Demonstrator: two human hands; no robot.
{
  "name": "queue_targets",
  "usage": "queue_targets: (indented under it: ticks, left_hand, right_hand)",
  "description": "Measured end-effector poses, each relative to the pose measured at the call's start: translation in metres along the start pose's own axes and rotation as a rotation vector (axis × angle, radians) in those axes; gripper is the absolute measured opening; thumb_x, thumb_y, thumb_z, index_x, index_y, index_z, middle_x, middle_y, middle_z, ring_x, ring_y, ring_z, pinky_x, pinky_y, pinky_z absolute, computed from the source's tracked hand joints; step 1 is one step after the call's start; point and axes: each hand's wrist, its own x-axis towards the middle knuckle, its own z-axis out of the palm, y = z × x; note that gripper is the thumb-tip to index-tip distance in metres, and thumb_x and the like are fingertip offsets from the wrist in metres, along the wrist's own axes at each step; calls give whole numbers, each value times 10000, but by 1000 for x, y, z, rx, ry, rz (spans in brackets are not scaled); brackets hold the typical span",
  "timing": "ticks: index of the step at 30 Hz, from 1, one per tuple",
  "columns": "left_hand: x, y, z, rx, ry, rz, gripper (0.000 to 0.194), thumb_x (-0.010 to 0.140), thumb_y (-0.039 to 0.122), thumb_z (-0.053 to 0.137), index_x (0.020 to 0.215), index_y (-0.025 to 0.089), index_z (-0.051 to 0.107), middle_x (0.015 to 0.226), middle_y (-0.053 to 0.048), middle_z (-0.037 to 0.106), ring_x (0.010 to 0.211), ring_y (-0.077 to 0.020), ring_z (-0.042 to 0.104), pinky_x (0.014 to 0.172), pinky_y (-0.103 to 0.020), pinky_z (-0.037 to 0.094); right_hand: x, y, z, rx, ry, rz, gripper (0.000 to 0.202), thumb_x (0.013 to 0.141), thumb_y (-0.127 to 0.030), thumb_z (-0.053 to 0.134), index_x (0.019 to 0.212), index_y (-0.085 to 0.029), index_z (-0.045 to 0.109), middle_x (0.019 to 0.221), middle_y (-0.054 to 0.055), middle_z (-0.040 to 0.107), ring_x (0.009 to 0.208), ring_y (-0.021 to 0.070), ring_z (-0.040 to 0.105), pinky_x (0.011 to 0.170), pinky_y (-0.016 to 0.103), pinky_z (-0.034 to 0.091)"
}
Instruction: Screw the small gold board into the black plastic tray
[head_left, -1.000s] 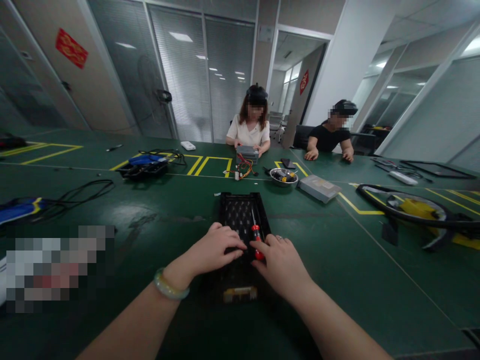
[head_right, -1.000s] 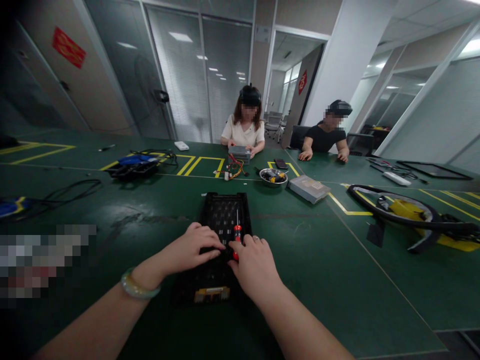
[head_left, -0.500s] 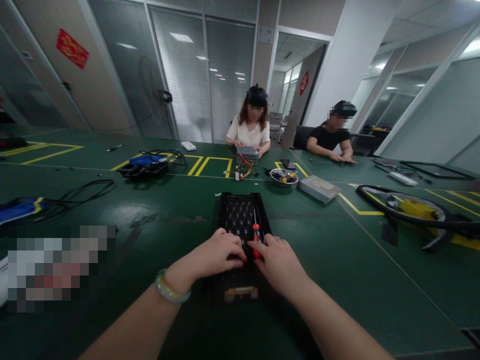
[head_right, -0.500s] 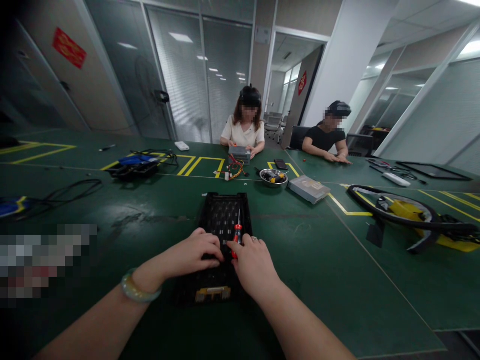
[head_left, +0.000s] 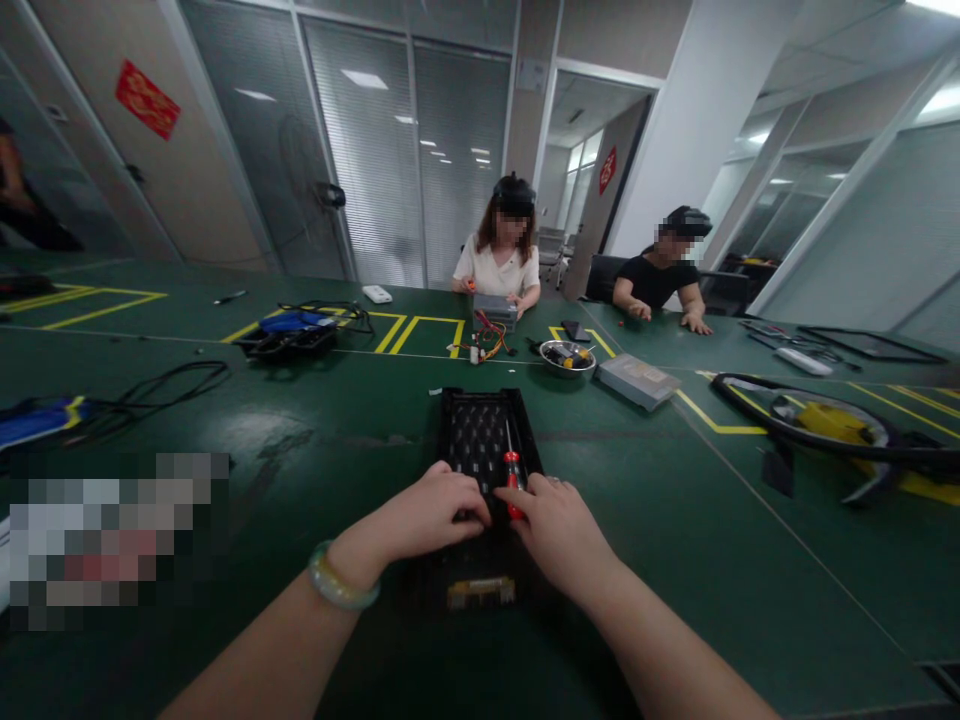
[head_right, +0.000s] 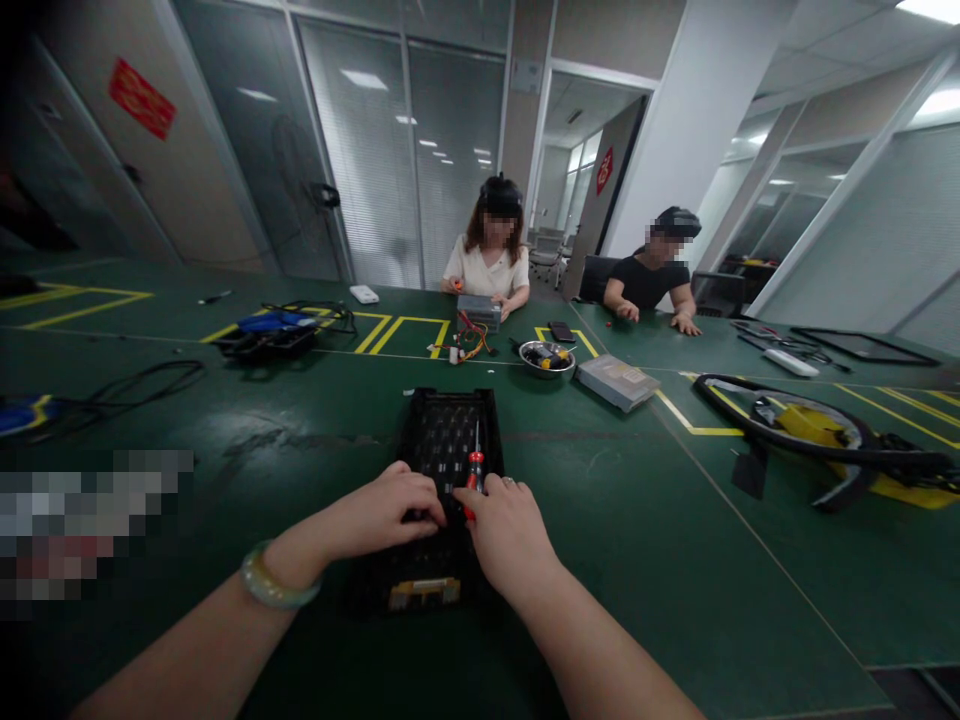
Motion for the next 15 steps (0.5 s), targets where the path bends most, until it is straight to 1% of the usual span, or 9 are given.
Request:
queue_targets:
  ticks: [3,6,10,12,15]
  left_hand:
    - [0,-1,-1,-16,3,7,109,892,252,664,967,290,734,949,47,710,929,-145,619,885,-326,262]
    - [0,-3,-2,-35,-4,18,120,925,290,625,977,283,733,971,42,719,938,-145,616,886,-326,260]
    - [-1,-7,-5,-53,20,-23,237,975,383,534,956,245,726,946,18,720,912,-151,624,873,-327,267]
    - [-2,-10,-6,-48,43,-55,246,973,389,532,948,238,724,940,13,717,907,-155,625,872,-327,268]
    - [-4,-13,-8,-31,64,-75,195,958,358,559,976,257,725,963,21,717,936,-155,627,883,-330,261]
  right_hand:
    - [0,2,-1,4,1,6,408,903,-214,574,1280,-363,614,1027,53,621,947,230,586,842,361,423]
    - [0,4,-2,14,-2,17,423,893,-212,577,1288,-359,616,1036,59,604,957,230,573,850,363,420]
    - [1,7,-7,38,27,37,397,888,-257,595,1274,-337,638,1035,64,579,954,225,557,865,366,423]
    - [1,9,-9,53,48,45,364,893,-279,599,1249,-325,659,1026,63,574,942,219,555,871,368,426]
    - [2,11,-12,71,76,47,319,903,-282,600,1209,-315,685,1034,60,575,951,213,553,880,369,423]
